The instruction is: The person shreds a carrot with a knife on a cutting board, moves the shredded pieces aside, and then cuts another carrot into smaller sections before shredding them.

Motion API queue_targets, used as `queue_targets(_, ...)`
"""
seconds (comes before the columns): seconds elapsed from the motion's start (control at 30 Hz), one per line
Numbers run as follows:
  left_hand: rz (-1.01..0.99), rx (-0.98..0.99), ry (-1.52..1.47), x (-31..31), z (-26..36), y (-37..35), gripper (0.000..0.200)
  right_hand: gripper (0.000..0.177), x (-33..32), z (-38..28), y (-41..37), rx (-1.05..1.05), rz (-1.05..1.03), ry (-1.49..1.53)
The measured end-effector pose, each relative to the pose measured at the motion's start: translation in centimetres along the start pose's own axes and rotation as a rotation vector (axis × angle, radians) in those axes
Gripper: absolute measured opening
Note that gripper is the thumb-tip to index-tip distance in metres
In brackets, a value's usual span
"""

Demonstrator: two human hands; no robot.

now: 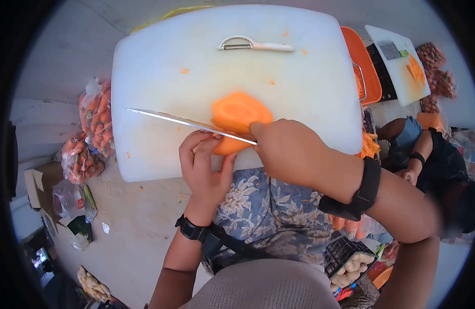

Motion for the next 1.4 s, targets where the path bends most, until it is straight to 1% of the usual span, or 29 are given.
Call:
queue_targets(0.07, -0.006, -0.068, -0.048, -0.6, -0.1, 0.9, 0.046, 0.016, -0.7, 0.1, 0.1, -0.009, 0.027, 0.019)
queue_targets(0.1, 0.008, -0.035, -0.035, -0.6, 0.3, 0.9, 0.046, 0.018, -0.7, 0.1, 0.1, -0.006, 0.020, 0.045)
queue_targets(0.13, -0.018, -0.066, 0.009, 0.0, 0.1, 0.8, 0.047, 0.018, -0.9, -0.1, 0.0, -0.018, 0.054, 0.036)
queue_targets(0.17, -0.041, -0.098, 0.050, 0.5, -0.2, 0.8, 0.049, 0.022, -0.7, -0.3, -0.1, -0.029, 0.049, 0.027)
queue_targets(0.23, -0.037, -0.064, 0.078, 0.3, 0.1, 0.9, 0.049, 0.032, 0.0, -0.1, 0.0, -0.011, 0.033, -0.001)
queue_targets(0.27, -0.048, -0.061, 0.100, 0.3, 0.2, 1.0, 0.049, 0.032, -0.2, -0.1, -0.1, -0.016, 0.068, -0.015)
queue_targets(0.33, -0.033, -0.056, 0.118, -0.6, 0.5, 1.2, 0.046, 0.041, -0.1, -0.2, -0.4, -0.039, 0.061, 0.023)
queue_targets(0.37, -0.063, -0.093, 0.144, -0.8, 0.0, 1.2, 0.045, 0.044, -0.2, -0.2, -0.5, -0.037, 0.058, 0.015)
queue_targets(0.4, -0.094, -0.132, 0.172, -1.0, -0.5, 1.4, 0.044, 0.044, -0.6, -0.3, -0.6, -0.044, 0.089, 0.006)
queue_targets(0.43, -0.083, -0.103, 0.180, -1.6, -0.4, 1.7, 0.044, 0.042, -0.7, -0.3, -0.6, -0.030, 0.092, 0.001)
queue_targets(0.5, -0.154, -0.053, 0.235, -1.7, -0.2, 2.0, 0.047, 0.040, -0.5, -0.3, -0.6, -0.023, 0.116, -0.005)
queue_targets(0.53, -0.142, -0.034, 0.242, -1.9, 0.2, 2.2, 0.047, 0.035, -0.2, -0.1, -0.5, -0.028, 0.129, -0.021)
queue_targets(0.57, -0.192, -0.053, 0.202, -1.5, 0.4, 2.3, 0.045, 0.030, 0.0, 0.1, -0.3, -0.033, 0.142, -0.039)
queue_targets(0.6, -0.243, -0.073, 0.161, -0.9, 0.6, 2.4, 0.044, 0.030, 0.1, 0.3, -0.1, -0.040, 0.162, -0.048)
queue_targets(0.67, -0.239, -0.043, 0.150, -0.6, 0.3, 2.3, 0.046, 0.022, 0.1, 0.8, 0.1, -0.006, 0.181, -0.055)
queue_targets(0.7, -0.263, -0.061, 0.181, -0.5, 0.4, 2.3, 0.046, 0.022, -0.7, 0.3, -0.4, -0.006, 0.203, -0.063)
queue_targets(0.77, -0.283, -0.060, 0.209, -0.5, 0.7, 2.4, 0.046, 0.017, -1.2, 0.7, -1.3, 0.137, 0.162, 0.119)
queue_targets(0.8, -0.326, -0.110, 0.271, -0.5, 0.4, 2.4, 0.046, 0.017, -1.4, 1.0, -1.4, 0.139, 0.176, 0.116)
queue_targets(0.83, -0.369, -0.164, 0.334, -0.6, -0.1, 2.3, 0.046, 0.020, -1.0, 2.2, -1.2, 0.185, 0.178, 0.213)
queue_targets(0.87, -0.365, -0.157, 0.333, -1.0, 0.0, 2.5, 0.046, 0.024, -0.3, 3.2, -1.2, 0.230, 0.177, 0.311)
queue_targets(0.93, -0.429, -0.251, 0.334, -1.0, -1.3, 2.2, 0.047, 0.022, 0.3, 4.1, -1.8, 0.252, 0.198, 0.363)
queue_targets(0.97, -0.417, -0.252, 0.330, -1.0, -1.6, 2.2, 0.047, 0.021, 0.5, 4.6, -2.1, 0.275, 0.210, 0.417)
queue_targets(1.1, -0.329, -0.220, 0.264, -0.8, -2.0, 2.1, 0.049, 0.025, 0.1, 4.0, -3.1, 0.256, 0.173, 0.351)
queue_targets(1.17, -0.312, -0.222, 0.254, -0.3, -2.2, 1.5, 0.049, 0.018, -0.4, 3.0, -3.5, 0.173, 0.200, 0.167)
queue_targets(1.2, -0.236, -0.188, 0.205, -0.7, -1.8, 1.3, 0.047, 0.018, 0.5, 3.1, -3.6, 0.177, 0.190, 0.165)
queue_targets(1.23, -0.159, -0.157, 0.155, -1.2, -1.5, 1.0, 0.045, 0.017, 0.2, 2.3, -3.7, 0.087, 0.296, 0.017)
queue_targets(1.27, -0.162, -0.170, 0.148, -1.0, -1.7, 0.5, 0.045, 0.016, -0.1, 1.3, -3.9, -0.006, 0.399, -0.131)
queue_targets(1.33, -0.090, -0.058, 0.094, -1.9, -0.4, -0.1, 0.039, 0.014, -0.1, 0.1, -4.8, 0.001, 0.366, -0.146)
queue_targets(1.4, -0.054, -0.038, 0.076, -1.9, 0.2, -0.5, 0.036, 0.013, -0.2, -1.1, -5.5, 0.003, 0.327, -0.156)
Point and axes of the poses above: each hand's wrist, its own y-axis towards the middle knuckle, its own x-axis out of the palm, z = x × y, the point moved 9 cm from there along y, towards the middle knuckle, and after that the axes turned 11 degrees about -x, right-handed, at the moved point
